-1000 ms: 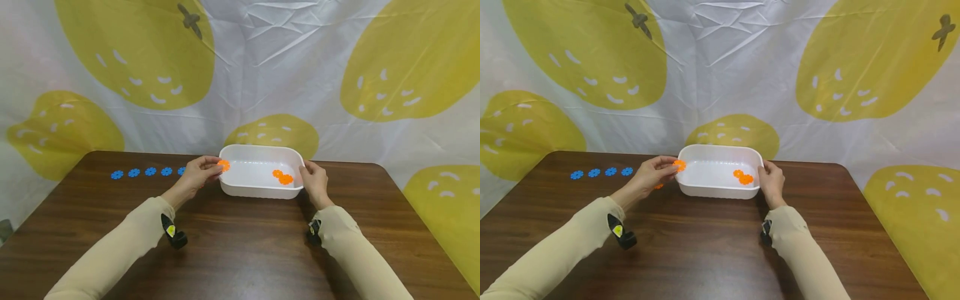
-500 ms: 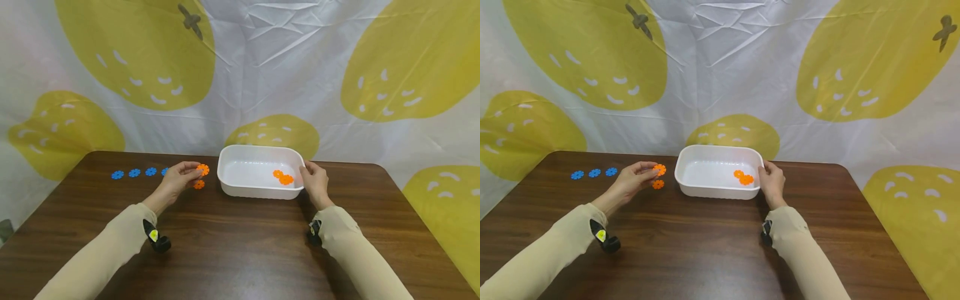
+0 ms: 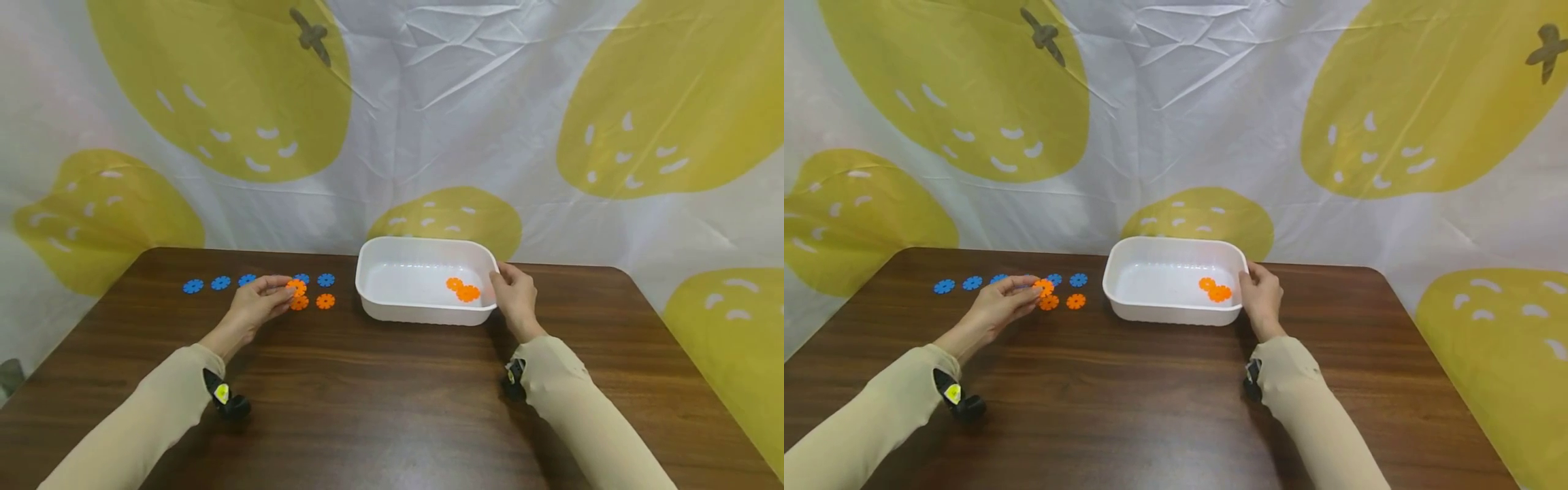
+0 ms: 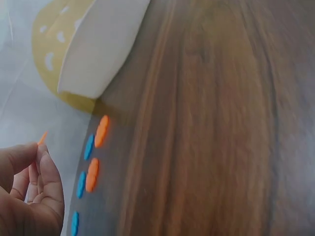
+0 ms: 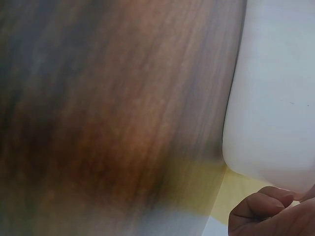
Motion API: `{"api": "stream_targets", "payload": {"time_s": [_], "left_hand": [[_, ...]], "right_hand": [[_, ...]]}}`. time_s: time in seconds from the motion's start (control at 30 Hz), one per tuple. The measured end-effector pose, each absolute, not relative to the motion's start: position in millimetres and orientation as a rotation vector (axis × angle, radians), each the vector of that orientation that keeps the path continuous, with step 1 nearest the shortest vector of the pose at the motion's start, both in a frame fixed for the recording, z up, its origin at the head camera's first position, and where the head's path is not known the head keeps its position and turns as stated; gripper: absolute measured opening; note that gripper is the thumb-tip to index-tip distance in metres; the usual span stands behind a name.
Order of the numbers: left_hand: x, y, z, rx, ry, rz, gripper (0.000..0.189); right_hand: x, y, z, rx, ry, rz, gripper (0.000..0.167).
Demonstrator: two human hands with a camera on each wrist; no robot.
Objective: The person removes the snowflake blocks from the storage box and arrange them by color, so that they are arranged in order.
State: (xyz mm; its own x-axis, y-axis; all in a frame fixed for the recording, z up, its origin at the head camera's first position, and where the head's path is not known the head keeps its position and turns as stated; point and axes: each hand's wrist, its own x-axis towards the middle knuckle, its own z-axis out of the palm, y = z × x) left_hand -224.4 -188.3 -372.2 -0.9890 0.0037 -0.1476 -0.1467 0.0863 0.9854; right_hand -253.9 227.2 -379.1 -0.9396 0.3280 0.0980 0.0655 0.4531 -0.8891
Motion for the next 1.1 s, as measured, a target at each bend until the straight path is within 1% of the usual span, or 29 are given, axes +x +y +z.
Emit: {"api": "stream_targets", "payload": {"time_s": [0.27,1.1], "left_hand": [[-221.9,-202.6,-377.2,-0.179,2.269,2.025,0.053],[-224.3,-225.4,-383.8,-0.148,2.552,1.752,0.041]], "right_hand": [[-253.6,227.1,-378.9,-0.337,-2.444,1.483,0.039],[-255.1,227.9,-380.5,-0.326,-2.45,1.488,0.04]]}}
